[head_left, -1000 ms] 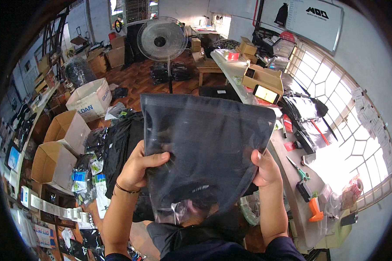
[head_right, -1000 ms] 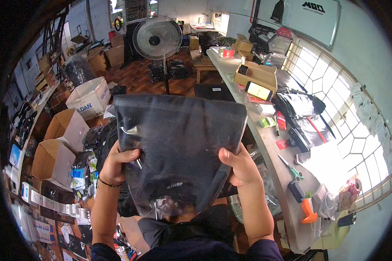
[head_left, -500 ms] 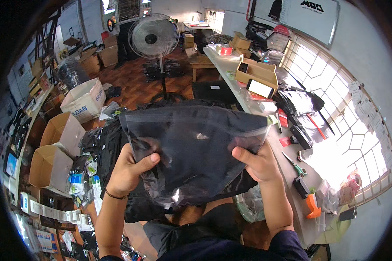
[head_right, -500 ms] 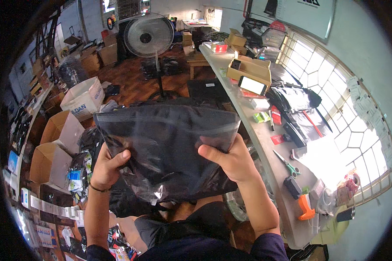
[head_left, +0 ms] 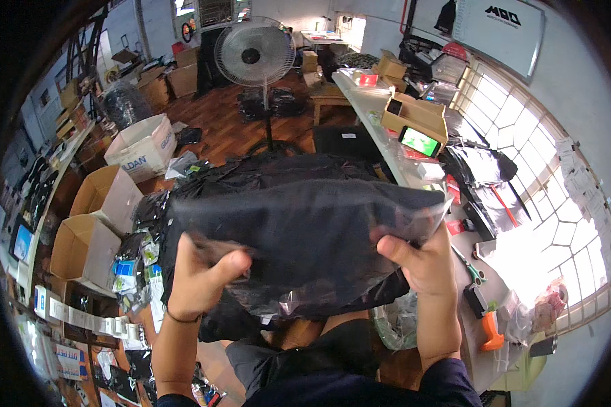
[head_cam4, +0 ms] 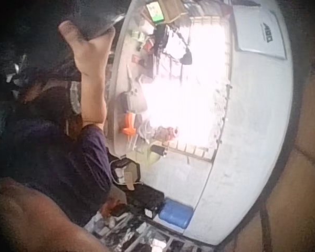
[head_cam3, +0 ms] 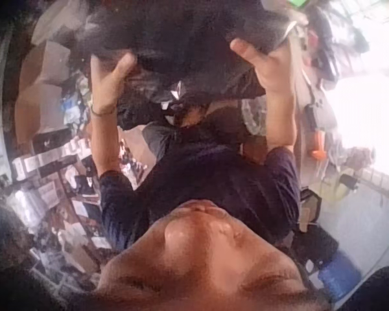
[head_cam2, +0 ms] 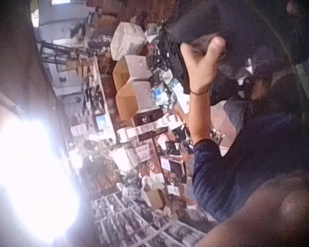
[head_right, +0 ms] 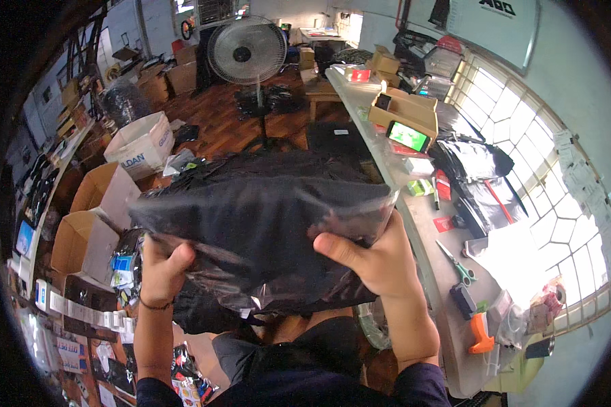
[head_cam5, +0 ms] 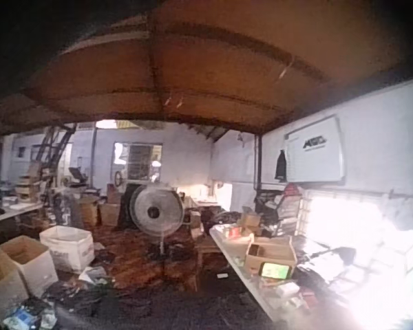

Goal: The person removes a dark t-shirt from a clear plastic bag, folds it neatly on a table, and places it back into a plastic bag. The person then smooths the bag and sets it aside.

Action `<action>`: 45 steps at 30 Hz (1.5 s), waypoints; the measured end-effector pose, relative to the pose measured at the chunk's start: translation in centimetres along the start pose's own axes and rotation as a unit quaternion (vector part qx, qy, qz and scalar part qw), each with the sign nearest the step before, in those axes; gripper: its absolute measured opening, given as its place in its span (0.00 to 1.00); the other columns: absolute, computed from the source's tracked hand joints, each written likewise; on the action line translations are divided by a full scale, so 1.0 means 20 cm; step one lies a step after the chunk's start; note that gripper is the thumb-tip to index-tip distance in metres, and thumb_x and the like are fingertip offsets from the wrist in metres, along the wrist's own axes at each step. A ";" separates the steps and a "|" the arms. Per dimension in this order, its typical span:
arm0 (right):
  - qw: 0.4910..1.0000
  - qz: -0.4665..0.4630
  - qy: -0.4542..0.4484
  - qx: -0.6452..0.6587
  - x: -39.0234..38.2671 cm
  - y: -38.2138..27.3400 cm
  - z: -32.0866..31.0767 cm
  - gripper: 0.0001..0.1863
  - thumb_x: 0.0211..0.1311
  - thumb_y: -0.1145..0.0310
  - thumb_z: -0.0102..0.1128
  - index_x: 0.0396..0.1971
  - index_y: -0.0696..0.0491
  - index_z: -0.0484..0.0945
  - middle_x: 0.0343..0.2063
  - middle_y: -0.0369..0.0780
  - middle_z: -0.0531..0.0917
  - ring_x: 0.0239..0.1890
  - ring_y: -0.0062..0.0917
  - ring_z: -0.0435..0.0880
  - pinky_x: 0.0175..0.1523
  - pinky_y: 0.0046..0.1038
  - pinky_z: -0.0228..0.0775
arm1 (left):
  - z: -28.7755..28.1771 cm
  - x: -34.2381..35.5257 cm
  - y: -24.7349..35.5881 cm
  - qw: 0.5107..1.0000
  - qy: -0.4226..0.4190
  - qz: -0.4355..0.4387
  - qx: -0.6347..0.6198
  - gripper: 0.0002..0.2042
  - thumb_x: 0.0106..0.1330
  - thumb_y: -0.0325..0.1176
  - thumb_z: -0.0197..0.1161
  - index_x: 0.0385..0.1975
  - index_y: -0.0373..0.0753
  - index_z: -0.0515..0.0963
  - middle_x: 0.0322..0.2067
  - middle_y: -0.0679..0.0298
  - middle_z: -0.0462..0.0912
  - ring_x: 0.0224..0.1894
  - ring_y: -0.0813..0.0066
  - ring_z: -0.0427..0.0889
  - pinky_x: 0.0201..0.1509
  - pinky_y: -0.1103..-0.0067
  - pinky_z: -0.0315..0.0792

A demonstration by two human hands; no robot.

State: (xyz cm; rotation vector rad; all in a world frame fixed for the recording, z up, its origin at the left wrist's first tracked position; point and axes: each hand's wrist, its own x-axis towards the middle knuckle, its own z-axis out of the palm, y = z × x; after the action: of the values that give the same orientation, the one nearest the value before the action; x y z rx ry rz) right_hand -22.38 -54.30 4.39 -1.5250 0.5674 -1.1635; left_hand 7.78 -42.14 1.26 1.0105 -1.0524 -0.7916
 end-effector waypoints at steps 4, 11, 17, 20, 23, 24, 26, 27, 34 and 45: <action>0.993 -0.040 0.005 -0.112 0.04 -0.01 0.05 0.28 0.55 0.61 0.87 0.51 0.59 0.85 0.47 0.40 0.90 0.51 0.25 0.87 0.62 0.31 0.77 | 0.00 0.02 -0.01 0.999 0.036 0.032 0.010 0.34 0.61 0.39 0.84 0.63 0.33 0.72 0.46 0.66 0.84 0.48 0.75 0.83 0.55 0.75 0.78; 0.986 -0.114 -0.081 -0.095 0.37 -0.30 0.03 0.23 0.70 0.61 0.74 0.59 0.57 0.84 0.54 0.41 0.88 0.56 0.27 0.86 0.62 0.30 0.78 | 0.06 0.43 0.37 0.963 -0.143 0.210 0.087 0.23 0.82 0.42 0.56 0.67 0.32 0.77 0.62 0.54 0.83 0.59 0.67 0.85 0.65 0.69 0.79; 0.987 -0.087 -0.132 0.035 0.50 -0.12 -0.01 0.16 0.76 0.62 0.67 0.52 0.58 0.85 0.52 0.49 0.89 0.56 0.33 0.89 0.58 0.34 0.84 | 0.05 0.46 0.19 0.984 -0.084 0.116 0.103 0.18 0.82 0.39 0.58 0.58 0.31 0.81 0.54 0.49 0.88 0.57 0.66 0.87 0.67 0.72 0.76; 0.993 -0.089 -0.078 0.021 0.50 -0.15 0.01 0.13 0.78 0.65 0.64 0.49 0.59 0.86 0.46 0.50 0.91 0.48 0.36 0.93 0.54 0.35 0.87 | 0.06 0.47 0.18 0.983 -0.111 0.139 0.046 0.18 0.82 0.42 0.60 0.55 0.34 0.85 0.50 0.53 0.91 0.57 0.72 0.86 0.70 0.76 0.70; 0.996 -0.064 -0.066 -0.010 0.58 -0.08 -0.01 0.11 0.77 0.67 0.64 0.49 0.59 0.86 0.43 0.48 0.91 0.43 0.36 0.94 0.51 0.35 0.89 | 0.04 0.54 0.11 0.986 -0.117 0.100 0.060 0.18 0.82 0.43 0.59 0.53 0.34 0.87 0.48 0.57 0.92 0.55 0.73 0.86 0.69 0.77 0.70; 0.997 -0.049 -0.054 -0.014 0.63 -0.06 0.01 0.11 0.77 0.67 0.64 0.49 0.58 0.86 0.42 0.48 0.91 0.42 0.36 0.94 0.51 0.35 0.89 | 0.02 0.58 0.11 0.982 -0.105 0.100 0.118 0.18 0.82 0.43 0.60 0.53 0.33 0.87 0.48 0.59 0.91 0.53 0.75 0.86 0.66 0.77 0.72; 0.998 -0.041 -0.038 -0.023 0.78 -0.01 -0.01 0.10 0.77 0.68 0.65 0.48 0.58 0.86 0.41 0.47 0.92 0.42 0.35 0.94 0.51 0.34 0.88 | 0.00 0.75 0.06 0.966 -0.084 0.097 0.224 0.20 0.81 0.45 0.62 0.53 0.32 0.86 0.47 0.63 0.90 0.50 0.77 0.86 0.60 0.78 0.76; 0.998 -0.050 -0.041 -0.017 0.89 0.02 0.00 0.10 0.76 0.68 0.65 0.47 0.59 0.87 0.41 0.46 0.92 0.42 0.34 0.94 0.51 0.34 0.88 | -0.04 0.84 0.07 0.963 -0.093 0.098 0.235 0.19 0.80 0.46 0.63 0.52 0.33 0.87 0.46 0.65 0.90 0.49 0.79 0.85 0.59 0.79 0.76; 0.894 -0.433 -0.099 -0.059 1.01 -0.47 0.06 0.04 0.69 0.71 0.71 0.40 0.51 0.91 0.41 0.40 0.93 0.46 0.27 0.91 0.59 0.33 0.84 | -0.12 1.07 0.55 0.882 -0.095 0.387 0.251 0.13 0.79 0.38 0.65 0.52 0.36 0.89 0.47 0.62 0.92 0.47 0.75 0.89 0.55 0.75 0.83; 0.871 -0.225 -0.225 -0.375 -0.20 0.56 -0.13 0.25 0.54 0.57 0.80 0.54 0.40 0.89 0.65 0.39 0.84 0.74 0.47 0.74 0.75 0.53 0.65 | -0.26 -0.07 -0.27 0.800 -0.299 0.103 0.509 0.31 0.48 0.32 0.83 0.58 0.56 0.88 0.74 0.60 0.75 0.83 0.48 0.58 0.83 0.41 0.50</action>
State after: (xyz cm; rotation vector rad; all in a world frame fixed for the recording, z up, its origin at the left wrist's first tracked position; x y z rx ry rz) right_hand -23.73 -55.48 -7.71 -2.6232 0.3563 -0.8889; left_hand 11.92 -41.26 -5.06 1.5304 -2.2327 -0.3021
